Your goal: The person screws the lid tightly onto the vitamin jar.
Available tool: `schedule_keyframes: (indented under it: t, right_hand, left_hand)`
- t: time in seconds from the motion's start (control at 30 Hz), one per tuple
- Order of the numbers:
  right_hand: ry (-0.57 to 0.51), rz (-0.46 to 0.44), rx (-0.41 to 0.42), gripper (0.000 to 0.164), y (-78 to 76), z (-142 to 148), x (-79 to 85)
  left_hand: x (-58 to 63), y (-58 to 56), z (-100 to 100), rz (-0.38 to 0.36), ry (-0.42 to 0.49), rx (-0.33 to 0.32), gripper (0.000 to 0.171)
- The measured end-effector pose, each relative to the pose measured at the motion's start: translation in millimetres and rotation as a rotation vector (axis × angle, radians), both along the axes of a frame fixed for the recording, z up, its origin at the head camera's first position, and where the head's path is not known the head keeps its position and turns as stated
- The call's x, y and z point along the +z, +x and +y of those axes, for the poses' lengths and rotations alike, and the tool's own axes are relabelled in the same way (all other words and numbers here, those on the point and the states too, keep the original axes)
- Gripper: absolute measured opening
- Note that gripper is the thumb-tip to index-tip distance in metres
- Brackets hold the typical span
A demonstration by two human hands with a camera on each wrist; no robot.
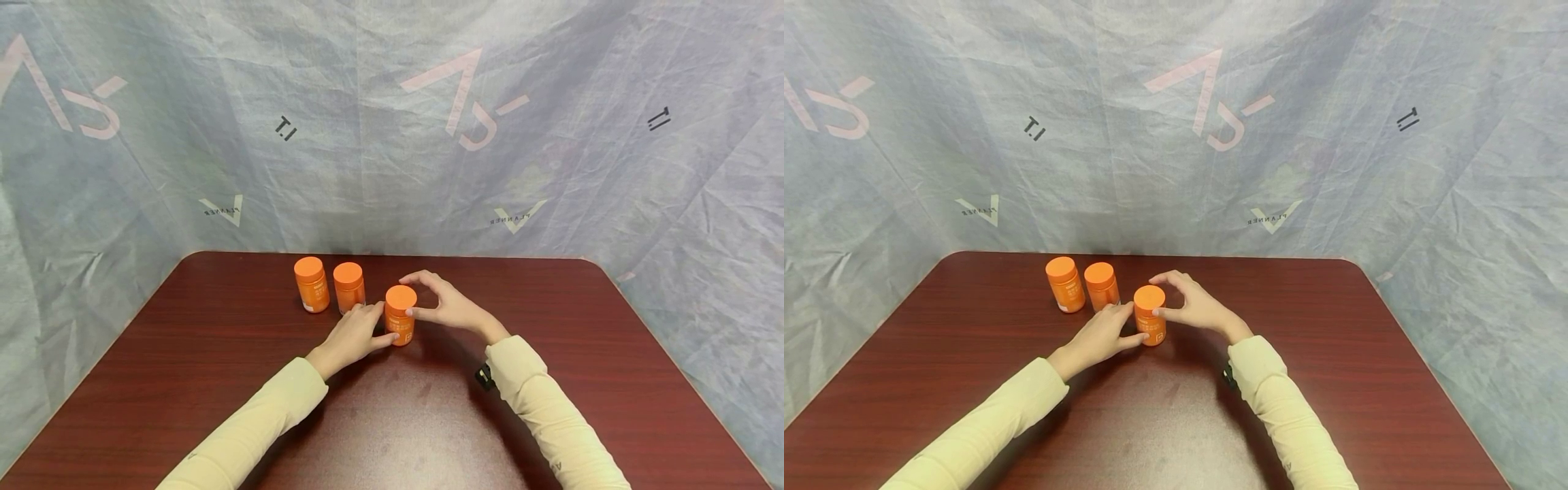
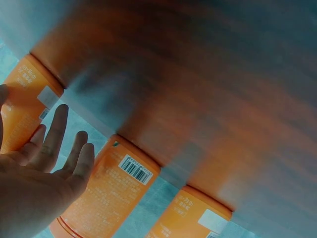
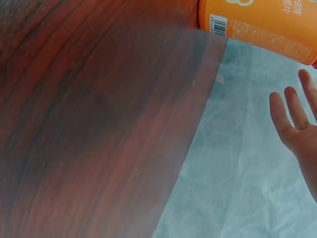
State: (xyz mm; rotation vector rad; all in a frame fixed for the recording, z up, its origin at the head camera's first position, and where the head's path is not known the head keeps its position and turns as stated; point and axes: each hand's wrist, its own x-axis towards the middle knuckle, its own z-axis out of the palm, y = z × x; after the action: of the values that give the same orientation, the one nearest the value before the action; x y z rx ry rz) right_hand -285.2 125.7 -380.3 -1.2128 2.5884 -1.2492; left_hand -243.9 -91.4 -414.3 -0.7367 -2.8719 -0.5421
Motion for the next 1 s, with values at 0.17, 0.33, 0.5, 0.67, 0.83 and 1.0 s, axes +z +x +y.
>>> schedule_keyframes:
  t: [0.17, 0.33, 0.5, 0.67, 0.83, 1.0]
  right_hand:
    - [0.009, -0.005, 0.023, 0.049, -1.5, 2, 1.6]
    - [0.013, 0.003, 0.053, 0.05, -1.6, 3, 2.5]
    - [0.012, 0.022, 0.057, 0.048, -1.0, 2, 2.5]
    - [0.009, 0.018, 0.007, 0.045, -0.2, 0, 1.0]
    - [-0.009, -0.003, -0.057, 0.044, 2.1, -3, -0.8]
    - [-0.031, -0.006, -0.105, 0.046, 4.5, -7, -2.0]
  left_hand:
    - [-0.7, 0.0, 0, 0.001, -0.001, -0.001, 0.053]
    - [-1.2, -0.1, -1, 0.006, 0.002, -0.004, 0.053]
    - [-1.2, 0.0, 0, 0.003, 0.005, -0.004, 0.052]
    - [-0.8, -0.3, 0, 0.007, 0.007, -0.005, 0.051]
    - [0.0, -0.5, 0, 0.001, 0.014, -0.005, 0.05]
    - [0.5, -0.2, 1, -0.005, 0.02, -0.004, 0.049]
